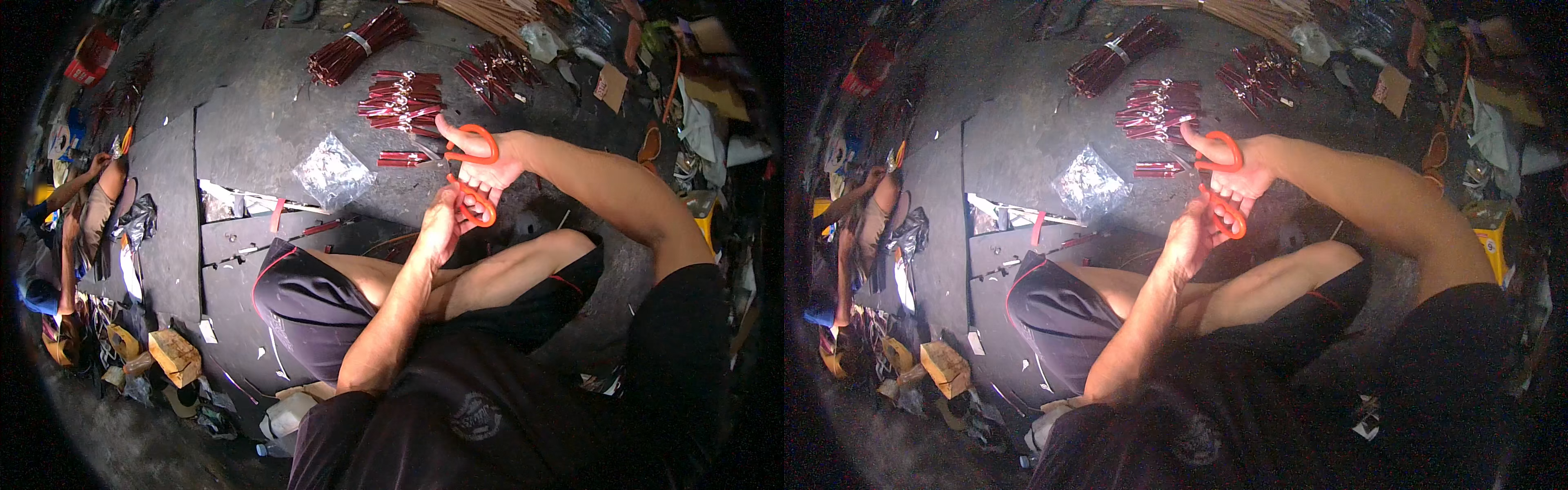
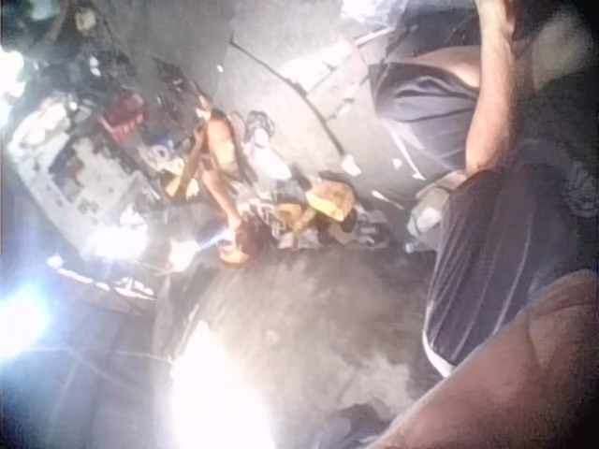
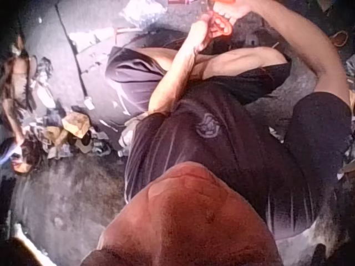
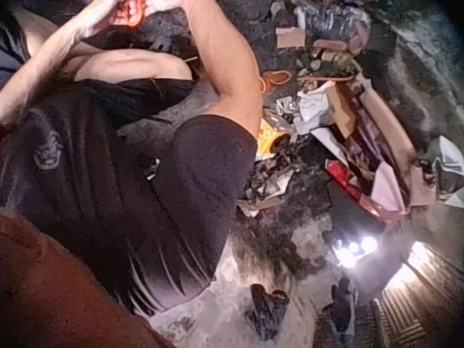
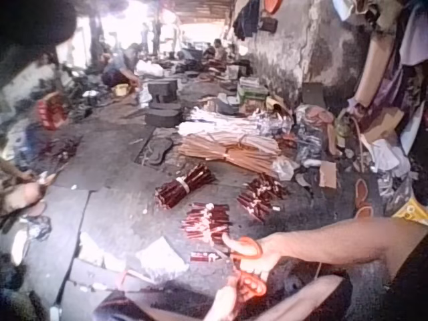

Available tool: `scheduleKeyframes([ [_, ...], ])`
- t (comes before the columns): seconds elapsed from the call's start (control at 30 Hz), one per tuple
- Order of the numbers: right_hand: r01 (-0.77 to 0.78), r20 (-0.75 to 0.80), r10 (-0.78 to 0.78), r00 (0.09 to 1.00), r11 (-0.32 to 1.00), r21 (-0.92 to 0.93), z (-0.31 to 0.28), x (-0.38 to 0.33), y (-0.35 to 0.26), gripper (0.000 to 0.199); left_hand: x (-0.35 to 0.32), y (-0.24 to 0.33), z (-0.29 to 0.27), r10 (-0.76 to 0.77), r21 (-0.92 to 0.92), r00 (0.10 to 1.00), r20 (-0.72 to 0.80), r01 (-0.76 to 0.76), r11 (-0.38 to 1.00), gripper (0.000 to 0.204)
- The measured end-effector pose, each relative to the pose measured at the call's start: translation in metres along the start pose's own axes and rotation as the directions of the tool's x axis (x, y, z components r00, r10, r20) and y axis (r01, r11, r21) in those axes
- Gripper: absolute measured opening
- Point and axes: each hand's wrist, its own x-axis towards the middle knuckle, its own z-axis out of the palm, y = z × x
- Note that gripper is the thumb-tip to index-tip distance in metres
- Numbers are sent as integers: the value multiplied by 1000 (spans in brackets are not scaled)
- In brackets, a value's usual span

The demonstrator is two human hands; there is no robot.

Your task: The person sits on the floor and uses orange-handled scissors to cut a roll of maroon ribbon into short pieces. They also cut a strip of beige material and handle small red sticks, placing the cut pieces on the floor.

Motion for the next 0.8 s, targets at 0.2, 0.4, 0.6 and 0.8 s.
scheduleKeyframes([
  [0.2, 7, 26, -8, 1000, 1000, 18, -6, 2, -15, 146, 1, 27, 7, -96, -33, 994, -48, 94, 995, 31],
  [0.4, -35, -52, 41, 998, 993, 113, -9, 31, -12, 132, 6, 24, -6, -127, -65, 990, -67, 122, 990, 32],
  [0.6, 134, -97, -120, 988, 978, 161, 5, 46, 18, 128, -4, 8, -24, -57, 15, 992, -113, 59, 998, 38],
  [0.8, 320, -294, -292, 910, 946, 51, 49, 23, 74, 125, -12, 9, -46, 365, 562, 844, -392, -95, 822, 55],
])
